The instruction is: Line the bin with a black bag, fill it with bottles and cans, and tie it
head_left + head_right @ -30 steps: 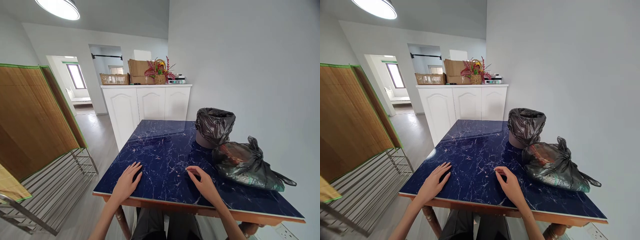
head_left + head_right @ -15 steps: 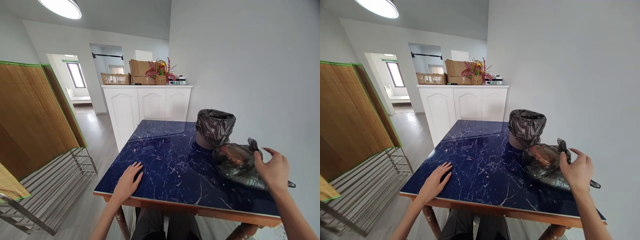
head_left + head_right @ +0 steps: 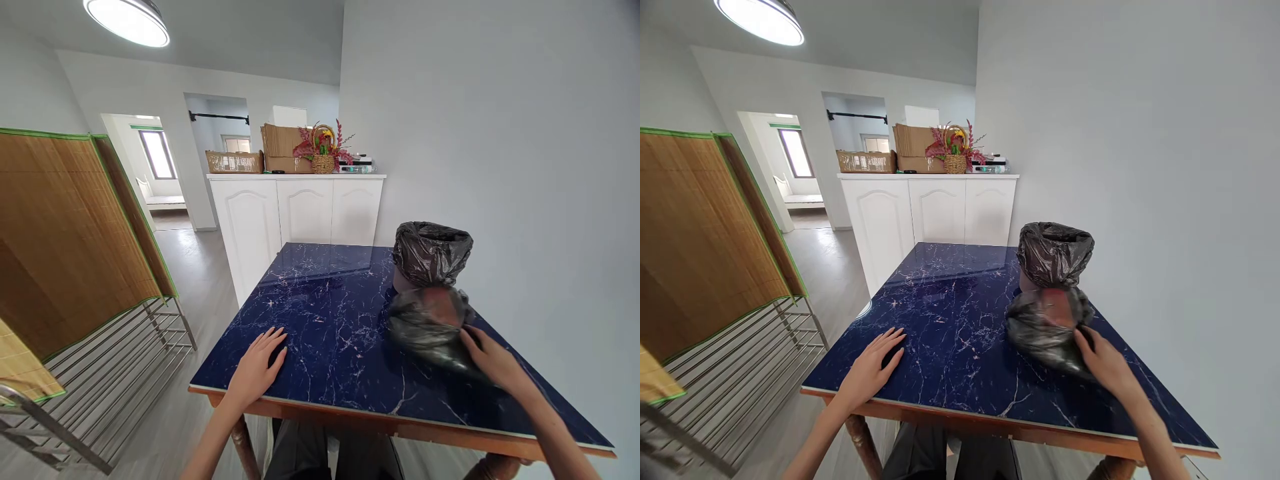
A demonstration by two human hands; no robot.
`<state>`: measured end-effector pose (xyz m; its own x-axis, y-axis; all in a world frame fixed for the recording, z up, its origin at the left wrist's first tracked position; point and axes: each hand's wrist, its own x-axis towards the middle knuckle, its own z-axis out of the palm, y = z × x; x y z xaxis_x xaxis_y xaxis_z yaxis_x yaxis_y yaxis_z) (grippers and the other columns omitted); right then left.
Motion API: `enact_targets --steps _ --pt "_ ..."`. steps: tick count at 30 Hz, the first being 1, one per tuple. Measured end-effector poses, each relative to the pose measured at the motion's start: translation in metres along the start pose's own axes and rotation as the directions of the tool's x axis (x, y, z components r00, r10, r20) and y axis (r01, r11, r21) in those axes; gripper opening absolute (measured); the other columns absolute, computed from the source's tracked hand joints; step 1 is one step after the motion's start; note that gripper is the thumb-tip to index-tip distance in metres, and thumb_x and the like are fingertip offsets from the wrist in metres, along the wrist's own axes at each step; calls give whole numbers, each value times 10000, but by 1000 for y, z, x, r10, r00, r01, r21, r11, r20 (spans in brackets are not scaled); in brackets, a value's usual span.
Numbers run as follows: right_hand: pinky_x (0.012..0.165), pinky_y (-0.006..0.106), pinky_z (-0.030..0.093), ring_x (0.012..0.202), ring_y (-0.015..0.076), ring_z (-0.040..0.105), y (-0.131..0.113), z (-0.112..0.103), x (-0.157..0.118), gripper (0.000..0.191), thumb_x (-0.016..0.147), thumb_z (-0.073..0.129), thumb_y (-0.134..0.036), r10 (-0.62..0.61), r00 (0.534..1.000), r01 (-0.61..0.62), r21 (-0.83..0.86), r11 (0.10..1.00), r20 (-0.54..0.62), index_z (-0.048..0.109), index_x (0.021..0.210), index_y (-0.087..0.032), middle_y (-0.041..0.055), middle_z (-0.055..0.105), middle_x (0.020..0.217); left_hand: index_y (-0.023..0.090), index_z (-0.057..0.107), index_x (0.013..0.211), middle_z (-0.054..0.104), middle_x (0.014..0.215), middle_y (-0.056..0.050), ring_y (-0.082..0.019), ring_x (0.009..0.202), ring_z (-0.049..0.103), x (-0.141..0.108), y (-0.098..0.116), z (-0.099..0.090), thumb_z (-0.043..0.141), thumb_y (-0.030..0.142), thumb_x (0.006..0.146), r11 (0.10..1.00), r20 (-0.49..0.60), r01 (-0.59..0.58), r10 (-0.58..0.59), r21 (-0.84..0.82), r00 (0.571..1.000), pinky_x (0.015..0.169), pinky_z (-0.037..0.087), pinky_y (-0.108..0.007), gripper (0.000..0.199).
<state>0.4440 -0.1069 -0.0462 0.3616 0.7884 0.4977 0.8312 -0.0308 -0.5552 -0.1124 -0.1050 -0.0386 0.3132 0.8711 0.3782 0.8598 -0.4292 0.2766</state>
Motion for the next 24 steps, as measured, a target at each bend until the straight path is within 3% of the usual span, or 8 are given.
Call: enact_targets --steps 4,7,10,14,20,24 --pt "889 403 636 1066 313 794 -54 24 -29 595 948 500 -710 -107 970 67 180 981 219 760 1277 -287 94 818 1191 276 652 1457 620 1558 -40 -271 1525 494 0 0 0 480 469 1092 1000 -9 0 0 -3 1000 1300 372 -534 447" --pt "973 424 619 1153 307 768 -92 28 -45 565 1002 532 -639 -213 891 12 448 894 401 663 1431 -297 89 776 1314 281 653 1453 627 1551 -38 -270 1519 502 0 0 0 483 467 1090 1000 -12 -7 7 -5 1000 1298 374 -534 442" --pt "965 430 618 1055 294 791 -119 31 -59 473 1015 546 -616 -229 881 -48 561 826 414 697 1302 -273 92 808 1184 278 656 1446 636 1543 -41 -272 1518 503 1 0 1 483 468 1088 1000 -15 -11 11 -7 1000 1299 372 -538 441" --pt "934 422 613 988 279 786 -142 38 -80 406 1044 522 -592 -275 858 -44 595 802 433 701 1202 -263 95 805 1094 264 662 1438 637 1542 -51 -289 1515 508 1 2 0 469 472 1089 1000 -17 0 0 -6 1000 1289 386 -551 450" --pt "786 358 605 903 254 762 -165 48 -100 397 1069 492 -563 -348 831 24 597 802 434 703 1260 -287 85 782 1045 291 694 1360 696 1463 -48 -301 1423 602 1 9 -7 479 453 1083 999 -39 -9 7 -43 999 1220 482 -531 386" --pt "749 352 592 792 226 745 -182 56 -105 450 1084 467 -544 -370 807 3 623 782 461 597 1421 -276 62 773 977 299 659 1364 681 1421 -80 -285 1341 633 12 33 -9 447 387 1106 989 -115 -99 86 -113 990 1161 518 -497 345"
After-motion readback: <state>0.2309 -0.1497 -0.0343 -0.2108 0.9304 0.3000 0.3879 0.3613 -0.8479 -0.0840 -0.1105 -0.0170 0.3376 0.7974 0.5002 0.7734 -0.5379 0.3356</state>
